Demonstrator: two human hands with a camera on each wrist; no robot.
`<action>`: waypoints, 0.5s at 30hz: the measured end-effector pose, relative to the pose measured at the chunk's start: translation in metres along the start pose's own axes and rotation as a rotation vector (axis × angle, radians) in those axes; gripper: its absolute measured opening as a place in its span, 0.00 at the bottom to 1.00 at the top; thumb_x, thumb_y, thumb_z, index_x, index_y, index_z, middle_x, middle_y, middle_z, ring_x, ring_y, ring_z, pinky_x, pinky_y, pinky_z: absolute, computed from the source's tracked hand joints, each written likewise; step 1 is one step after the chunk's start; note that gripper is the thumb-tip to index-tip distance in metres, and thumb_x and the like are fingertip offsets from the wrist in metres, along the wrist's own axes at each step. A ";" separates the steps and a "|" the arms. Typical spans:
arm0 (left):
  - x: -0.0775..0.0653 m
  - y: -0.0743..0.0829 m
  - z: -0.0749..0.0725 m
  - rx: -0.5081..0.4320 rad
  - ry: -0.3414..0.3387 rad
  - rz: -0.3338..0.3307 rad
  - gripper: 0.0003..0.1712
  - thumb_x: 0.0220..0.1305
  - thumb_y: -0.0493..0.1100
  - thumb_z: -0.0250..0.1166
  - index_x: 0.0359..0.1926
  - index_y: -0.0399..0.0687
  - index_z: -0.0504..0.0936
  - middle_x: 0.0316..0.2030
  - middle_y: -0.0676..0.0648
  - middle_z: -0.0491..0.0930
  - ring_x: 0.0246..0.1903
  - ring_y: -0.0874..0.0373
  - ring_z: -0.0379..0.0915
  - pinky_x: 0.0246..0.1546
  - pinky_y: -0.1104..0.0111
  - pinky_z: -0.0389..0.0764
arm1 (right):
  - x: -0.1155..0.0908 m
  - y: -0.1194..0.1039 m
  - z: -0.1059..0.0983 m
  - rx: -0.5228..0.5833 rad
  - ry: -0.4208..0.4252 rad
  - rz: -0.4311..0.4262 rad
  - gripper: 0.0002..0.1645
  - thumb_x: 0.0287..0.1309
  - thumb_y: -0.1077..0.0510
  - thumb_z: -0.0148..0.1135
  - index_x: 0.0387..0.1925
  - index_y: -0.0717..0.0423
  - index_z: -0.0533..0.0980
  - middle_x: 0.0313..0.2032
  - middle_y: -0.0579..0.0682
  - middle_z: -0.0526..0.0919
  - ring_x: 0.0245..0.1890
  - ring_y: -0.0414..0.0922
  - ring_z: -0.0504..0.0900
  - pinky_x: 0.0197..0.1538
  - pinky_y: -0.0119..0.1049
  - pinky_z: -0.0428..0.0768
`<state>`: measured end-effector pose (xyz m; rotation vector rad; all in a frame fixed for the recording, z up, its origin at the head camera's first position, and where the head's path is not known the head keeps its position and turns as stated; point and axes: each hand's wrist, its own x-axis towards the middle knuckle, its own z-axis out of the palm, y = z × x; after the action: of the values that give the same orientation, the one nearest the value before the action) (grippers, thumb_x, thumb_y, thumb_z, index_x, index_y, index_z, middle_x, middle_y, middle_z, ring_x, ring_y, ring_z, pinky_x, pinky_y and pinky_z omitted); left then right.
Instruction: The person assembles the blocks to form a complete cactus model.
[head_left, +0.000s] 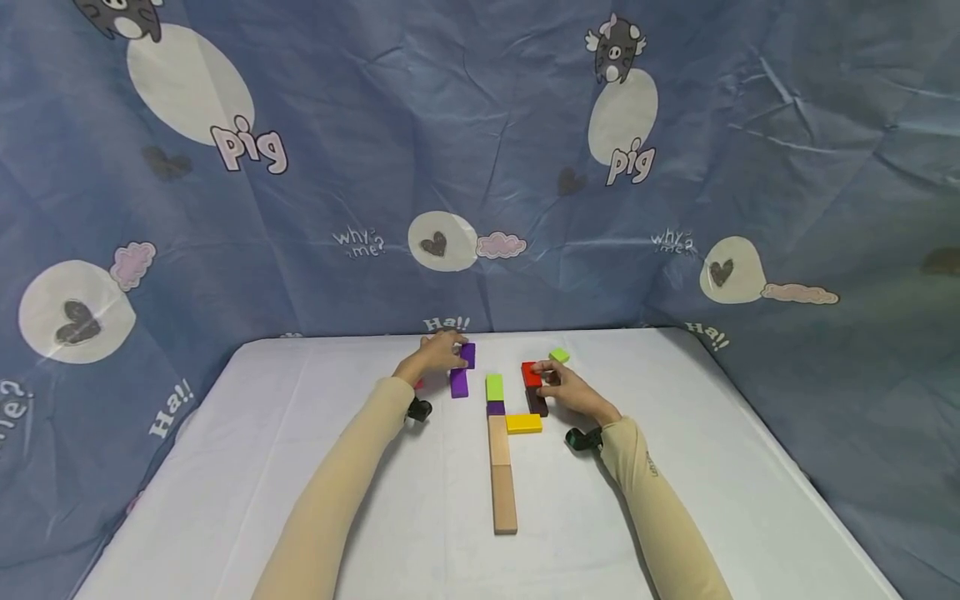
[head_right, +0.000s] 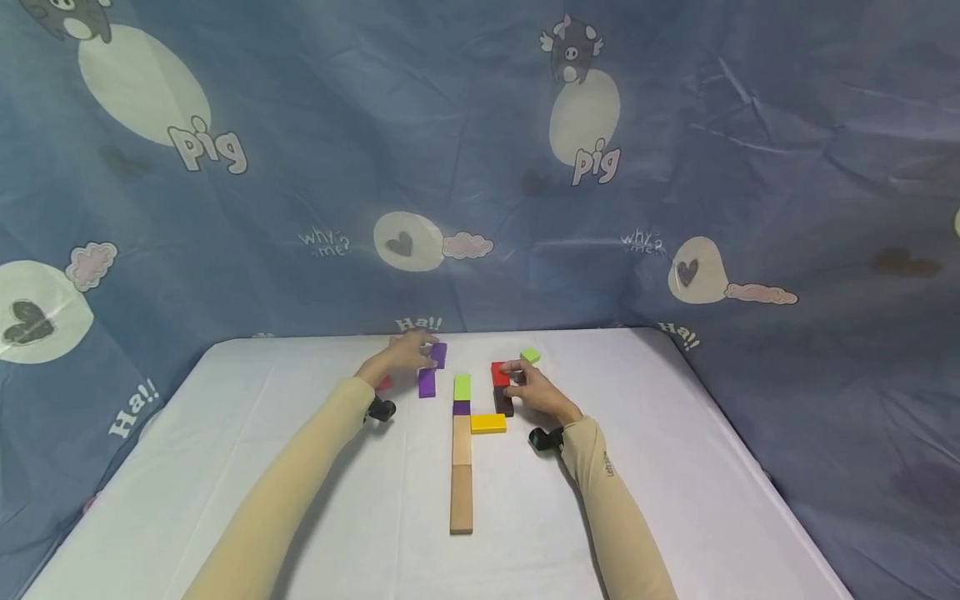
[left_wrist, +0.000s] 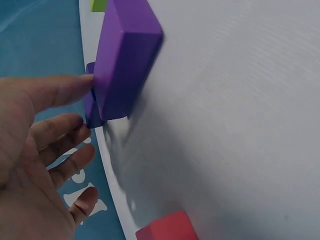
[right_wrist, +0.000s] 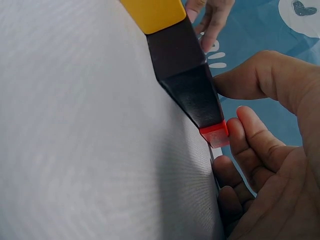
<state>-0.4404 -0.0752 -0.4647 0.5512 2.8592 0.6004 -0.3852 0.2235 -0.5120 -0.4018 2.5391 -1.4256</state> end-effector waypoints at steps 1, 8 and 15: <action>0.000 0.001 0.000 0.004 -0.001 -0.002 0.32 0.62 0.48 0.64 0.66 0.45 0.70 0.70 0.40 0.62 0.72 0.42 0.50 0.67 0.37 0.42 | 0.000 0.000 0.000 -0.002 0.001 0.005 0.27 0.57 0.60 0.63 0.59 0.54 0.69 0.59 0.55 0.73 0.53 0.50 0.69 0.54 0.42 0.69; 0.002 0.011 0.001 -0.030 0.010 0.001 0.32 0.59 0.48 0.66 0.63 0.40 0.73 0.69 0.38 0.63 0.71 0.42 0.53 0.67 0.36 0.43 | 0.000 -0.001 0.002 -0.009 0.013 0.038 0.28 0.57 0.60 0.63 0.60 0.52 0.69 0.60 0.54 0.73 0.54 0.51 0.70 0.54 0.42 0.70; 0.007 0.025 0.006 -0.073 0.016 0.029 0.32 0.57 0.47 0.68 0.62 0.40 0.74 0.61 0.42 0.74 0.65 0.46 0.64 0.67 0.37 0.46 | 0.001 0.000 0.001 -0.010 0.004 0.022 0.28 0.57 0.60 0.63 0.60 0.53 0.69 0.60 0.54 0.73 0.52 0.50 0.69 0.44 0.35 0.70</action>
<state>-0.4370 -0.0488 -0.4600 0.5795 2.8352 0.7141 -0.3856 0.2229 -0.5124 -0.3717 2.5462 -1.4081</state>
